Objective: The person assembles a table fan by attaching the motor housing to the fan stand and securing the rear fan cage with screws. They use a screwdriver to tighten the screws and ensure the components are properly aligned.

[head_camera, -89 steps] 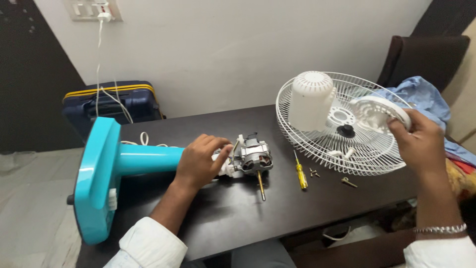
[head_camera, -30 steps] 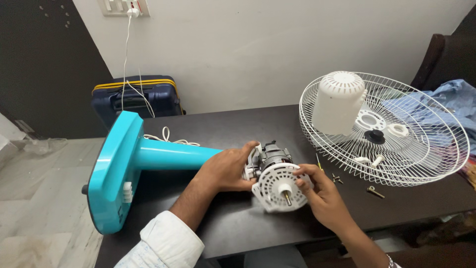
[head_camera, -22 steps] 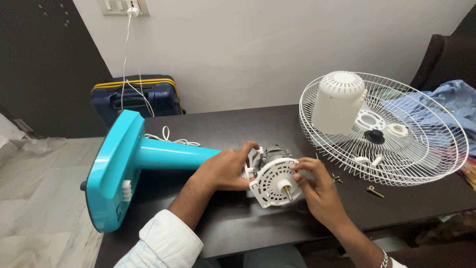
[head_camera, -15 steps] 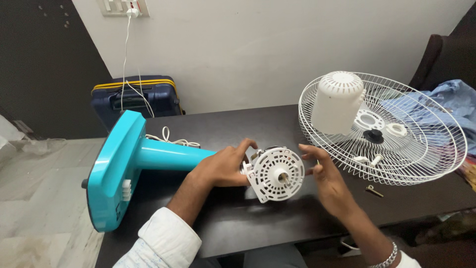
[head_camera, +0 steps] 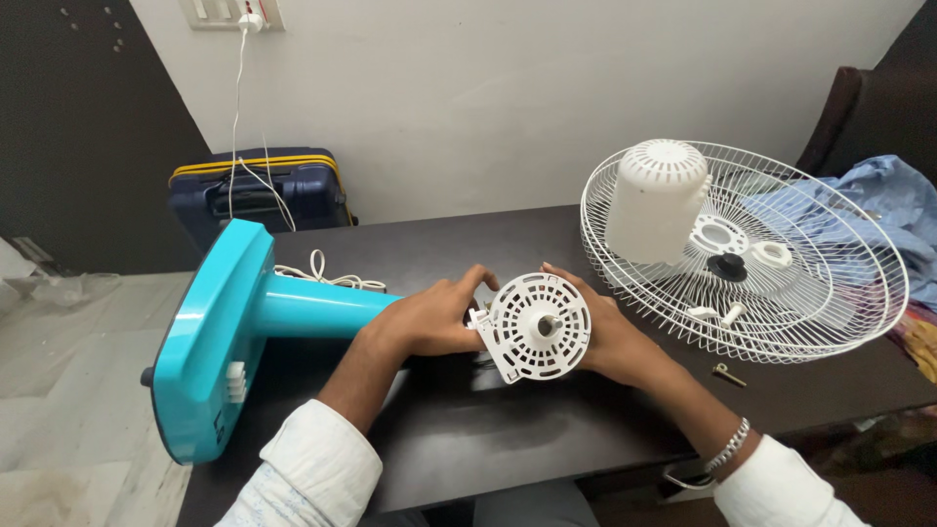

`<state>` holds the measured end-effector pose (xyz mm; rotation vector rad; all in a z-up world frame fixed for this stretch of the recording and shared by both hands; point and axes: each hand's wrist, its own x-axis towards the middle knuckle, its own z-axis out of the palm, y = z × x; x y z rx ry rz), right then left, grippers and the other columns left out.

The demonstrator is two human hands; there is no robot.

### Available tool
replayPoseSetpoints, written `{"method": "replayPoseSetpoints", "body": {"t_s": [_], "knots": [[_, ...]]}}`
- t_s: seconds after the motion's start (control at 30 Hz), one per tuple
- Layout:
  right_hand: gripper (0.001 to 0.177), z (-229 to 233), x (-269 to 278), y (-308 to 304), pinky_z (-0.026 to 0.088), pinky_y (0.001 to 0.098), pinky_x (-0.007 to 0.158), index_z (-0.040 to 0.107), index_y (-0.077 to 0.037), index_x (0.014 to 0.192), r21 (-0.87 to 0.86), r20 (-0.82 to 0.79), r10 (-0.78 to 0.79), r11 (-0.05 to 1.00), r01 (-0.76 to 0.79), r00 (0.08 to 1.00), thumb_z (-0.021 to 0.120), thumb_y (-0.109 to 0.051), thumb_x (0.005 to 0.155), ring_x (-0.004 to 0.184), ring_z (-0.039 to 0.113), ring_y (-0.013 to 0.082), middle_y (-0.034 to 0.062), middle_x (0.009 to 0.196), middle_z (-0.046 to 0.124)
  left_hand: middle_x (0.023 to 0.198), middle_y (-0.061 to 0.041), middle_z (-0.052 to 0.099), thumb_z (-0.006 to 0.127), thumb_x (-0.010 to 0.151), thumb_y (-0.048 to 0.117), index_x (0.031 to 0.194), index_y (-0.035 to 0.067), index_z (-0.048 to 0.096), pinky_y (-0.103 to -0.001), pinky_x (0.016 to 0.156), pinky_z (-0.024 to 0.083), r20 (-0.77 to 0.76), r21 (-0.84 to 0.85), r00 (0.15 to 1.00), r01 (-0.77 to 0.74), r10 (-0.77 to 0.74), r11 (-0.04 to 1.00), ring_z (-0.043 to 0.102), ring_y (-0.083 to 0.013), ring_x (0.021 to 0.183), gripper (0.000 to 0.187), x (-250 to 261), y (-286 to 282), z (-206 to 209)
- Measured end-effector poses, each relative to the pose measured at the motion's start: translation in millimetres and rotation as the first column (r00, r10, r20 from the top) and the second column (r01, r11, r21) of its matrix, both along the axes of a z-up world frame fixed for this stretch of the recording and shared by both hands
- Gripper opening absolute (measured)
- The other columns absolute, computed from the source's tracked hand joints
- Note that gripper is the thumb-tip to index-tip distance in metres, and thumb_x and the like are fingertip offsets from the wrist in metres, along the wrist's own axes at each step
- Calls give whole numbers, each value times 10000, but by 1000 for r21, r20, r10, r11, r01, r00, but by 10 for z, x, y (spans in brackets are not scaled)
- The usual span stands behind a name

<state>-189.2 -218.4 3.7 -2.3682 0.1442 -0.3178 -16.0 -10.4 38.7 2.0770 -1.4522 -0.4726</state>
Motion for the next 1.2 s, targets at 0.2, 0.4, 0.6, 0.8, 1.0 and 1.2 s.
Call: {"method": "replayPoseSetpoints", "body": {"t_s": [0.2, 0.4, 0.6, 0.8, 1.0, 1.2], "knots": [[790, -208, 181, 14, 539, 365, 1030, 467, -97, 1397, 57, 243, 67, 995, -84, 968, 885, -129, 726, 1215, 656, 251, 116, 1361, 614, 1049, -246, 752, 782, 715, 500, 1363, 157, 522, -469, 871, 568, 0, 25, 999, -39, 39, 999, 727, -403, 992, 778, -15, 34, 48], [722, -174, 180, 40, 563, 342, 963, 508, -101, 1350, 24, 205, -40, 999, 36, 978, 877, -144, 730, 1119, 709, 201, 78, 1214, 712, 1174, -210, 737, 793, 714, 480, 1465, 158, 444, -455, 886, 570, 11, -19, 1000, 26, -26, 999, 722, -385, 1050, 888, 46, 75, 45], [717, -125, 161, 80, 552, 338, 953, 529, -81, 1334, 60, 244, -74, 996, 62, 967, 872, -109, 705, 1100, 705, 206, 84, 1189, 717, 1456, -225, 524, 900, 519, 495, 1563, 163, 271, -445, 1074, 464, -18, -17, 991, 136, -136, 991, 528, -353, 1351, 1263, 122, 230, 149], [728, -169, 193, 35, 575, 317, 915, 528, -67, 1344, 83, 260, -90, 994, 70, 961, 865, -115, 700, 1038, 751, 195, 83, 1116, 753, 1522, -305, 346, 921, 570, 678, 1576, 18, 229, -520, 1122, 389, 274, -193, 961, 102, -47, 976, 369, -467, 1414, 1388, -170, 210, 178], [752, -184, 215, 35, 606, 329, 895, 534, -53, 1338, 102, 322, -45, 995, 12, 946, 890, -144, 681, 999, 776, 193, 87, 1090, 781, 1405, -254, 489, 898, 521, 696, 1511, -47, 340, -532, 995, 480, 347, -469, 925, 26, 157, 883, 542, -428, 1259, 1358, -627, -1, -7], [827, -152, 214, 48, 624, 341, 871, 547, -29, 1310, 3, 344, -28, 1000, 29, 938, 944, -186, 602, 968, 782, 205, 100, 1063, 782, 1437, -193, 505, 944, 538, 536, 1433, -6, 474, -492, 974, 509, 391, -485, 908, 65, 149, 872, 593, -386, 1239, 1146, -526, -31, -34]]}}
